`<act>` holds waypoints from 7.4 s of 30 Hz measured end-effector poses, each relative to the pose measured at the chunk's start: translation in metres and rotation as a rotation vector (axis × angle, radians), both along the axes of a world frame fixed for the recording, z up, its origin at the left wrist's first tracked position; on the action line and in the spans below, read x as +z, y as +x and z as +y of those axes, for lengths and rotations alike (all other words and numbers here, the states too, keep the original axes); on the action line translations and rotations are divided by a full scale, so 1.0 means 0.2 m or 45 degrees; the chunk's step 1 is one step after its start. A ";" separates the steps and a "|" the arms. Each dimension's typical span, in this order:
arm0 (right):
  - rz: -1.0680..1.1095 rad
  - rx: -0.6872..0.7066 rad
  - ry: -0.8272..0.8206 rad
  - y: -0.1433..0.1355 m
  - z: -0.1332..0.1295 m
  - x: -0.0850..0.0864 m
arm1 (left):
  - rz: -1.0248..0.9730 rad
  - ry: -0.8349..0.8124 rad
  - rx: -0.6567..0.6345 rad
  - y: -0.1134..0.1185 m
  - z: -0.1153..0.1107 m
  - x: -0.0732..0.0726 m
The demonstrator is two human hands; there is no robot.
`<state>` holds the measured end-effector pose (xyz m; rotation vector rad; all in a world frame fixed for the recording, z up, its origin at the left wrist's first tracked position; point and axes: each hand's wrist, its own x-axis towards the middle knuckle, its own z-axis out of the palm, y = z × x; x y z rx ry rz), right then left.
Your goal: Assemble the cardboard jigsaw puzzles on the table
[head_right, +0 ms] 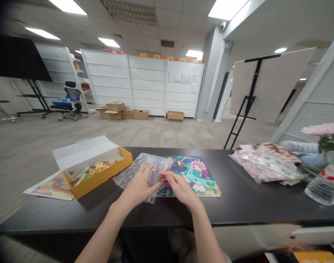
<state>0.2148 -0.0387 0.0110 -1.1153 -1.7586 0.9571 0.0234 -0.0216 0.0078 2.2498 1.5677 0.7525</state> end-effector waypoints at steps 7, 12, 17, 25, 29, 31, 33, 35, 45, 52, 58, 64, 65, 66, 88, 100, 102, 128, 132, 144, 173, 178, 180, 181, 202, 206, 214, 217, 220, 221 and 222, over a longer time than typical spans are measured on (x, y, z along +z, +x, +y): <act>-0.776 -0.885 -0.044 0.52 -0.07 -0.08 | 0.185 -0.065 0.101 -0.02 -0.02 0.06; -0.965 -1.056 -0.161 0.80 -0.13 -0.16 | 0.020 0.005 0.127 0.03 -0.01 0.08; -1.019 -1.047 -0.258 0.79 -0.15 -0.14 | -0.217 -0.031 0.008 0.12 0.04 0.02; -0.880 -1.057 -0.348 0.78 -0.16 -0.11 | -0.325 -0.039 -0.059 0.22 0.07 -0.05; -0.752 -1.107 -0.252 0.84 -0.17 -0.14 | -0.460 -0.102 -0.103 0.22 0.08 -0.09; -0.662 -1.139 -0.180 0.85 -0.17 -0.13 | -0.511 -0.122 -0.115 0.23 0.08 -0.09; -0.492 -1.101 -0.100 0.82 -0.17 -0.11 | -0.545 -0.130 -0.128 0.24 0.07 -0.09; -0.232 -0.976 -0.044 0.75 -0.16 -0.07 | -0.569 -0.128 -0.138 0.25 0.05 -0.08; 0.300 -0.525 -0.242 0.26 -0.06 -0.06 | -0.680 -0.066 -0.134 0.33 0.01 -0.05; 0.007 -0.714 0.009 0.35 -0.04 -0.09 | -0.766 -0.113 -0.088 0.31 0.02 -0.03; -0.985 -1.304 -0.098 0.70 -0.09 -0.16 | -0.832 -0.163 -0.080 0.27 0.03 -0.02; -0.990 -1.258 -0.105 0.72 -0.06 -0.22 | -0.960 -0.232 -0.126 0.26 0.05 -0.04; -0.945 -1.270 -0.084 0.72 -0.06 -0.22 | -0.962 -0.239 -0.130 0.26 0.05 -0.04; -0.889 -1.281 -0.058 0.71 -0.05 -0.22 | -0.962 -0.246 -0.136 0.27 0.05 -0.04; -0.492 -1.198 0.013 0.74 0.05 -0.16 | -0.917 -0.234 -0.158 0.29 0.05 -0.03; 0.291 -0.464 -0.175 0.22 -0.01 -0.07 | -0.792 -0.082 -0.104 0.26 0.02 0.01; 0.257 -0.333 -0.129 0.15 0.00 -0.08 | -0.802 -0.075 -0.114 0.26 0.03 0.01; -0.985 -1.013 -0.117 0.62 -0.06 -0.17 | -0.936 -0.271 -0.208 0.20 0.02 -0.02; -0.988 -1.004 -0.192 0.65 -0.11 -0.14 | -0.909 -0.286 -0.202 0.22 0.03 -0.04; -0.927 -0.868 -0.233 0.60 -0.17 -0.08 | -0.737 -0.289 -0.230 0.25 0.03 -0.10; 0.088 -0.562 -0.178 0.53 -0.13 -0.06 | -0.948 -0.311 -0.221 0.27 0.06 -0.06; 0.211 -0.426 -0.174 0.31 -0.10 -0.05 | -0.959 -0.239 -0.210 0.27 0.03 0.00; 0.184 -0.417 -0.165 0.22 -0.07 -0.08 | -0.938 -0.218 -0.212 0.27 0.01 0.01; 0.164 -0.406 -0.163 0.18 -0.06 -0.10 | -0.937 -0.215 -0.217 0.28 0.01 0.02; -1.036 -1.023 -0.142 0.50 -0.10 -0.12 | -0.785 -0.258 -0.241 0.28 0.04 -0.08; -1.047 -1.036 -0.178 0.48 -0.09 -0.12 | -0.775 -0.267 -0.234 0.29 0.04 -0.09; -0.631 -1.051 -0.152 0.49 -0.04 -0.16 | -0.744 -0.292 -0.232 0.30 0.05 -0.12; -0.417 -1.081 -0.086 0.49 -0.04 -0.15 | -0.790 -0.279 -0.217 0.30 0.06 -0.12; -0.132 -1.083 -0.040 0.49 -0.04 -0.12 | -0.874 -0.268 -0.190 0.29 0.06 -0.10; -0.035 -1.047 -0.039 0.47 -0.04 -0.11 | -0.902 -0.263 -0.184 0.28 0.06 -0.09; 0.050 -0.990 -0.045 0.46 -0.04 -0.10 | -0.923 -0.256 -0.182 0.28 0.06 -0.07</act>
